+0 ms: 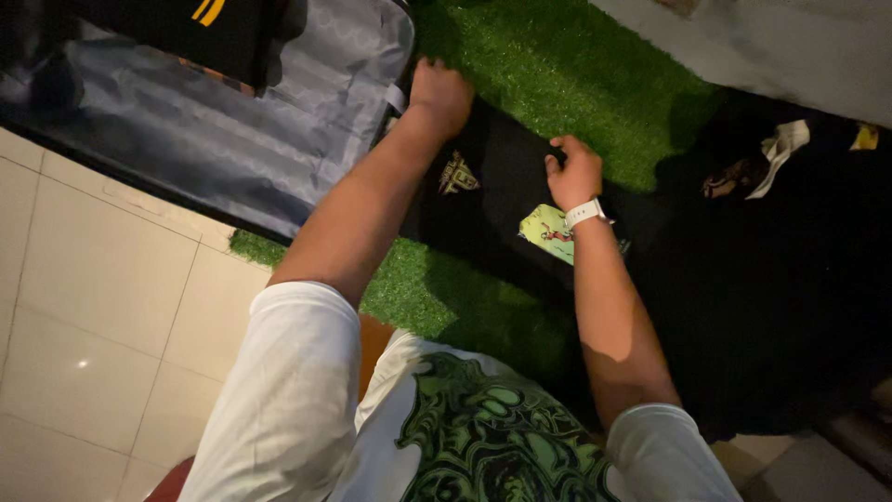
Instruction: The person folds black t-shirts by hand on a rug and places them into a suitcase.
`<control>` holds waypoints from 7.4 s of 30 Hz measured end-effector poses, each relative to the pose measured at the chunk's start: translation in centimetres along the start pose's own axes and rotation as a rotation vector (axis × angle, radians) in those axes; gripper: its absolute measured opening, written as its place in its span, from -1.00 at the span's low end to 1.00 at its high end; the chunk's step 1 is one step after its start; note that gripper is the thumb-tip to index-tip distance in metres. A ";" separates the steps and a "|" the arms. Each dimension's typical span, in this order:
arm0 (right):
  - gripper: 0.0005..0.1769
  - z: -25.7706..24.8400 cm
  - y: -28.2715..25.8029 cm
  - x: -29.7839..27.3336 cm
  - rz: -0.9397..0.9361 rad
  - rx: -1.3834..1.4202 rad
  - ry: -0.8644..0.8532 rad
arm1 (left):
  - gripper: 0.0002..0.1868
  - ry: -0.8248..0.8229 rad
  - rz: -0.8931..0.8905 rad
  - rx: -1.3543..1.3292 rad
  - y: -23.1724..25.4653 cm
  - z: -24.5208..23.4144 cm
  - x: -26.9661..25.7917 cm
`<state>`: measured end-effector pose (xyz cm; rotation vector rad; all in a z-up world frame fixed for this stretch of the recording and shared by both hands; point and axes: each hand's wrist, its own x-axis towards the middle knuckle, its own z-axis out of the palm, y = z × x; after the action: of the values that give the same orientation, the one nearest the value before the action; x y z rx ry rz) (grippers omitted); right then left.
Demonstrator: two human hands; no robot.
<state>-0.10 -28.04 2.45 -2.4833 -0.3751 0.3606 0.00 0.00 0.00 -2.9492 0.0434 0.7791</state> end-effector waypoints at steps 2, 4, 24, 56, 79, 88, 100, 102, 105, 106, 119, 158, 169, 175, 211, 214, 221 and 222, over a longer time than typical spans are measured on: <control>-0.69 0.1 0.2 0.0 -0.115 -0.039 0.050 | -0.67 0.062 -0.036 -0.045 0.3 -0.2 -0.2; -0.71 -0.1 0.3 -0.2 -0.193 -0.092 0.079 | -0.66 0.154 -0.063 -0.105 0.6 0.0 -0.2; -0.78 -0.6 -3.4 -3.5 -0.446 -0.403 0.134 | -0.78 0.432 0.123 0.049 -0.7 0.5 0.3; -0.76 1.0 -2.2 0.5 -0.457 -0.476 0.126 | -0.73 0.274 0.312 -0.009 -2.7 -4.6 -3.5; -0.74 0.1 -2.2 -0.8 -0.534 -0.356 0.150 | -0.56 0.800 0.063 -0.309 3.2 -0.7 -11.2; -0.59 2.4 -6.7 2.2 -0.714 -0.312 -0.028 | -0.62 0.678 -0.111 -0.592 7.1 6.5 -24.0; -0.38 6.6 -11.3 3.8 -0.698 -0.361 -0.109 | -0.49 0.600 -0.292 -0.555 7.6 10.7 -26.2; -0.40 5.4 -10.7 2.0 -0.696 -0.352 -0.054 | -0.48 0.607 -0.279 -0.545 7.6 11.5 -26.1; -0.48 2.0 -8.2 -1.9 -0.673 -0.323 -0.038 | -0.44 0.584 -0.262 -0.513 7.3 12.0 -25.8; -0.52 0.6 -7.1 -3.8 -0.665 -0.314 -0.045 | -0.45 0.577 -0.276 -0.492 7.2 11.9 -25.8; -0.94 -22.0 11.9 -21.8 -0.375 -0.201 0.558 | -0.69 0.669 0.346 -0.629 23.7 3.4 -25.6; -0.71 -33.9 24.2 -12.0 -0.266 0.235 0.102 | -0.77 0.950 0.619 -0.898 52.9 -6.8 -27.8; -0.90 -33.8 15.6 -13.5 -0.134 0.369 -0.096 | -0.88 0.971 0.404 -1.310 47.2 -6.2 -28.5; -0.70 -29.5 8.0 -10.0 -0.153 0.813 -0.509 | -0.88 1.143 -0.063 -1.428 39.9 -3.3 -28.3; -0.82 3.2 -6.7 11.2 -0.477 0.062 -0.423 | -0.80 0.858 -0.648 -1.084 12.1 7.2 -22.7; -0.85 4.0 -6.5 11.8 -0.591 -0.002 -0.370 | -0.86 0.948 -0.668 -0.971 12.1 7.4 -22.8; -0.79 4.5 -6.7 11.6 -0.556 0.032 -0.410 | -0.85 0.943 -0.687 -0.904 11.8 7.8 -23.0; -0.78 4.1 -7.0 11.4 -0.590 0.027 -0.426 | -0.83 0.934 -0.674 -0.907 11.7 7.7 -23.3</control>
<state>7.82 -16.52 1.46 -2.1239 -1.2254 0.6297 -24.59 -10.85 3.92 -3.3221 -1.4575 -0.9002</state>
